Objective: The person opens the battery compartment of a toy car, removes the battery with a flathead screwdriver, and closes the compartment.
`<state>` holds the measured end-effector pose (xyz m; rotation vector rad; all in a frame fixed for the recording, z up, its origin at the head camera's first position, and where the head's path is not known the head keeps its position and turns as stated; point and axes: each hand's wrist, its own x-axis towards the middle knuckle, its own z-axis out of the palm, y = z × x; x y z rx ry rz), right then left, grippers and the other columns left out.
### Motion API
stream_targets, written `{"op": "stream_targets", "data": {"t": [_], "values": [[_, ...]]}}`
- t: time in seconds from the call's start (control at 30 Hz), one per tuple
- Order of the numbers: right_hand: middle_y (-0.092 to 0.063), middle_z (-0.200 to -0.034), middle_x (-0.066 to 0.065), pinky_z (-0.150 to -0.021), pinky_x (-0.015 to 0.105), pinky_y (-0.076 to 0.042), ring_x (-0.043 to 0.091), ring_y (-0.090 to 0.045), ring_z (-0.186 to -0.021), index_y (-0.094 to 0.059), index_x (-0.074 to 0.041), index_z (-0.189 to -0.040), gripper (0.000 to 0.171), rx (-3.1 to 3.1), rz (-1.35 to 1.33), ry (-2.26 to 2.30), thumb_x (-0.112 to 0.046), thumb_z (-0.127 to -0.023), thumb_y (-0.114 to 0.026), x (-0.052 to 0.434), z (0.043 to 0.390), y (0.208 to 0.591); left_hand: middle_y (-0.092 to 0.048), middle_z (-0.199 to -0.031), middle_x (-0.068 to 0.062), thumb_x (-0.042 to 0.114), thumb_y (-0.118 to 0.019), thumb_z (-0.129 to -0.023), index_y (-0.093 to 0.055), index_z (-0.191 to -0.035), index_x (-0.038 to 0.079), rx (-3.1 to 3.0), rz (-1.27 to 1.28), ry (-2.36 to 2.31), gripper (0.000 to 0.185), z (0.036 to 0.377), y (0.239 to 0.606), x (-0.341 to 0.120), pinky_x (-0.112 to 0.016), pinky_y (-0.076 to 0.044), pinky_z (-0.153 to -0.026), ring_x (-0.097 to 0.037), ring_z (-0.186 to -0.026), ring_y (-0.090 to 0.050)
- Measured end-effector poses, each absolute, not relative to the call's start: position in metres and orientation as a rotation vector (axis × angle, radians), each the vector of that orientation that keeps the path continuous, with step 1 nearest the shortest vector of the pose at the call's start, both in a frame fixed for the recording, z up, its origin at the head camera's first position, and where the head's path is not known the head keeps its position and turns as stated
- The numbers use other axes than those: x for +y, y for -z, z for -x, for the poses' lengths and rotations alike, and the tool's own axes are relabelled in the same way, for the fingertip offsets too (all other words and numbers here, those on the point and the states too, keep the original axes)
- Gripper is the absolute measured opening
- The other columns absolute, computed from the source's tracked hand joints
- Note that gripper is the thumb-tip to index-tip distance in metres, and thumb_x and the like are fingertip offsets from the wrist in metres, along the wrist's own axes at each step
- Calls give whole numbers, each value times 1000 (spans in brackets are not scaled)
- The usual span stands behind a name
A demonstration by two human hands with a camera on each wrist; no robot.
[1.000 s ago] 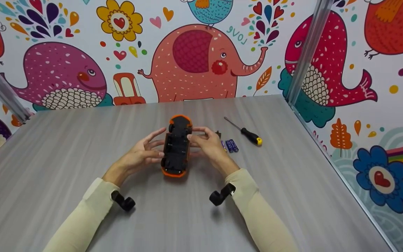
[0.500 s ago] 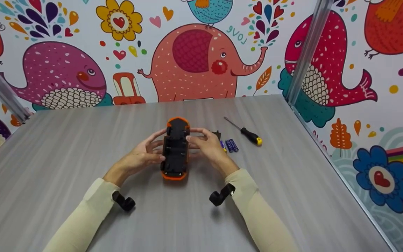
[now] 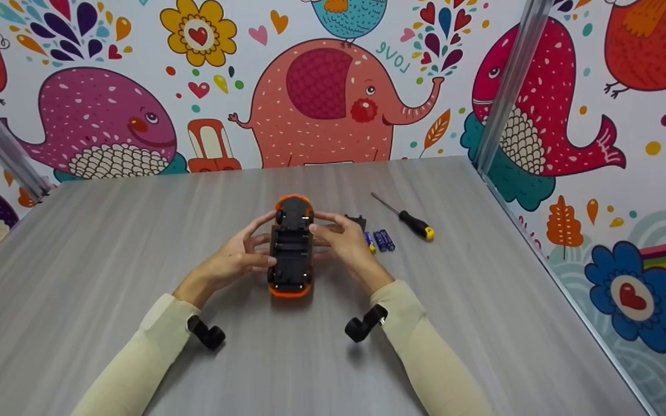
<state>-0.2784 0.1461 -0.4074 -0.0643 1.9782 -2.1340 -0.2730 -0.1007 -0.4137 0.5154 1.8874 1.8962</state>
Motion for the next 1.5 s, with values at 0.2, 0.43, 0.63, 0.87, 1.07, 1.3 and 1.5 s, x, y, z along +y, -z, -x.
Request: {"op": "stream_targets", "data": {"t": [0.2,0.43,0.63,0.87,1.07,1.3,1.5], "values": [[-60,-127,12,-96,48,-56,19,-67,-103,-49,-10,-146,54,2021,69,2123,-18,-96,-67,145,278,408,-46,-151,-18,-8,-66,-81,-25,-158,33,1870,-501,-1918,96,274,414,-100,-40,-61,-84,-32,-121,-63],[-50,-146,19,-100,44,-55,21,-64,-114,-41,-13,-153,68,2001,212,2048,-4,-92,-69,145,276,408,-45,-149,-22,-12,-64,-82,-22,-158,30,1893,-458,-1932,97,274,416,-101,-38,-61,-79,-31,-116,-64],[-42,-153,18,-94,40,-59,23,-63,-115,-32,-18,-158,82,1984,311,1973,6,-88,-69,144,275,409,-45,-147,-20,-14,-63,-84,-21,-157,29,1889,-413,-1940,94,275,418,-103,-40,-62,-79,-29,-112,-65],[-43,-152,16,-92,39,-59,26,-62,-118,-34,-22,-157,82,2044,288,1951,7,-88,-69,145,276,412,-46,-149,-18,-12,-68,-84,-23,-156,32,1905,-386,-1914,96,276,417,-101,-45,-62,-82,-30,-107,-68],[-41,-153,16,-94,41,-59,28,-59,-122,-34,-24,-157,83,2027,299,1943,5,-88,-70,145,275,414,-46,-149,-17,-13,-67,-83,-24,-154,32,1936,-318,-1890,95,274,417,-100,-43,-62,-78,-29,-103,-69],[-40,-154,17,-94,41,-59,28,-60,-123,-35,-22,-157,81,2027,323,1951,4,-89,-69,145,275,416,-47,-147,-17,-15,-66,-83,-23,-155,31,1943,-247,-1909,96,273,416,-95,-42,-61,-77,-30,-106,-66],[-45,-154,16,-96,42,-58,32,-58,-129,-35,-16,-156,74,2067,327,1927,0,-91,-67,150,278,411,-48,-147,-17,-14,-69,-82,-23,-156,30,1968,-189,-1914,97,276,418,-93,-41,-61,-76,-29,-106,-66]]}}
